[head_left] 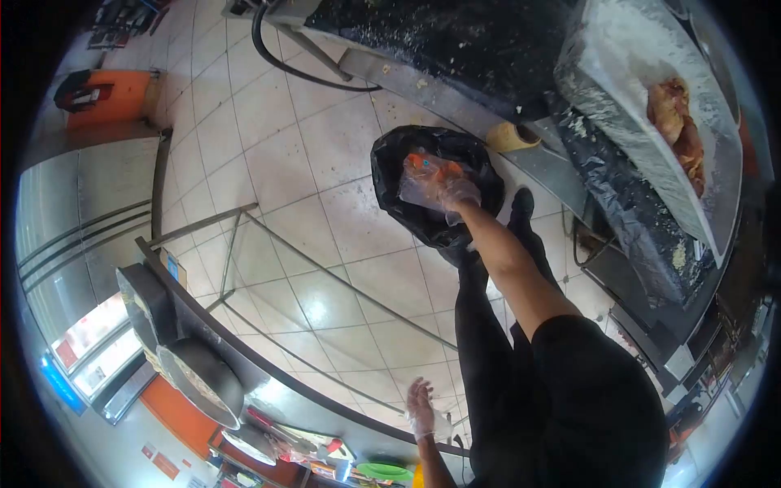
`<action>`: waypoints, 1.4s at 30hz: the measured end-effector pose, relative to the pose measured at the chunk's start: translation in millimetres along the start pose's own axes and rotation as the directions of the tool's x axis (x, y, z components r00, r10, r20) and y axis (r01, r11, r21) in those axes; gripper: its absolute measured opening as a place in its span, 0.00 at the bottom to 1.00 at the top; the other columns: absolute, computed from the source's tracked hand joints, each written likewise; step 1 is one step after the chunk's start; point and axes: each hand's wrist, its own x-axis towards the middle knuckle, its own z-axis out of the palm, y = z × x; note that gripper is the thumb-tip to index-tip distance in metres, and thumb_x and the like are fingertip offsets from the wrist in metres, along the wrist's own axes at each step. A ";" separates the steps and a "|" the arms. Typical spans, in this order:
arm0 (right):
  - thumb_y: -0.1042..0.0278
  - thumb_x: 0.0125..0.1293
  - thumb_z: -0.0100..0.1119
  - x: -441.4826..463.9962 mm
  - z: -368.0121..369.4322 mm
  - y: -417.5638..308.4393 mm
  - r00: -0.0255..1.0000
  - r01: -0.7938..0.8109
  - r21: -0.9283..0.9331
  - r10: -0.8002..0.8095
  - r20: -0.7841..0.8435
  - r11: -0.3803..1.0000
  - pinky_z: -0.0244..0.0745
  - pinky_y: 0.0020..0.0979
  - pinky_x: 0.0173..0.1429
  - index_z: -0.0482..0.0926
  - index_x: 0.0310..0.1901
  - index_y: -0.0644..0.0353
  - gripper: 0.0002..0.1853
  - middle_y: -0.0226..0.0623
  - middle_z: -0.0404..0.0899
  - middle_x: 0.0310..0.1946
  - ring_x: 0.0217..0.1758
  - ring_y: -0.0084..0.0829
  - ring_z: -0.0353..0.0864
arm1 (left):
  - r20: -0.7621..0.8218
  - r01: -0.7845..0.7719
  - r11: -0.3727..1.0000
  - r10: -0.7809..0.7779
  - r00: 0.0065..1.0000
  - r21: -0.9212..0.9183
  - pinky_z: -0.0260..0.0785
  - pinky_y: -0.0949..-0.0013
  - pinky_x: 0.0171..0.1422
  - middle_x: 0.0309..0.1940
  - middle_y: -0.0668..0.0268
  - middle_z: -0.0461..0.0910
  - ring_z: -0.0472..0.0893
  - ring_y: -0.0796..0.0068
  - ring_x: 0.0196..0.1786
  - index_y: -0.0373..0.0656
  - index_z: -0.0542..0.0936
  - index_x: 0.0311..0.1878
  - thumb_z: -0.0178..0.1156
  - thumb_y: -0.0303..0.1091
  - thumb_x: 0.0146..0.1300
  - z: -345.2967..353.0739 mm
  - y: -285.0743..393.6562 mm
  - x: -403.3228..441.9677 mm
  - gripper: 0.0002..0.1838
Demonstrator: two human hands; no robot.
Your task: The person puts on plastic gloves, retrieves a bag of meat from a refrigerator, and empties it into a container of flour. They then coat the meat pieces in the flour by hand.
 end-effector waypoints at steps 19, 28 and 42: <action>0.60 0.67 0.58 -457.5 -403.8 130.0 0.372 0.418 -0.072 -0.243 -0.896 0.905 0.76 0.47 0.38 0.75 0.29 0.56 0.12 0.41 0.77 0.24 0.31 0.46 0.81 | 0.369 -0.847 0.450 0.866 0.338 -0.282 0.70 0.58 0.65 0.55 0.56 0.79 0.79 0.65 0.56 0.37 0.76 0.60 0.54 0.38 0.74 242.9 377.1 -23.2 0.18; 0.69 0.63 0.55 -354.3 -442.1 256.9 0.248 0.164 -0.591 -0.613 -0.750 0.790 0.82 0.44 0.46 0.75 0.57 0.58 0.19 0.45 0.77 0.56 0.47 0.46 0.83 | 0.762 -0.745 -0.244 0.413 0.500 0.621 0.65 0.53 0.71 0.62 0.48 0.77 0.76 0.48 0.66 0.44 0.67 0.72 0.59 0.50 0.62 516.0 488.2 -51.5 0.37; 0.65 0.65 0.59 -300.6 -465.0 231.1 0.598 0.559 0.000 -0.403 -0.693 0.829 0.82 0.43 0.39 0.78 0.44 0.64 0.11 0.48 0.81 0.40 0.45 0.47 0.85 | 0.686 -0.735 0.107 0.292 0.667 0.669 0.64 0.60 0.71 0.66 0.48 0.75 0.75 0.53 0.68 0.45 0.66 0.74 0.59 0.55 0.62 533.3 480.9 32.2 0.40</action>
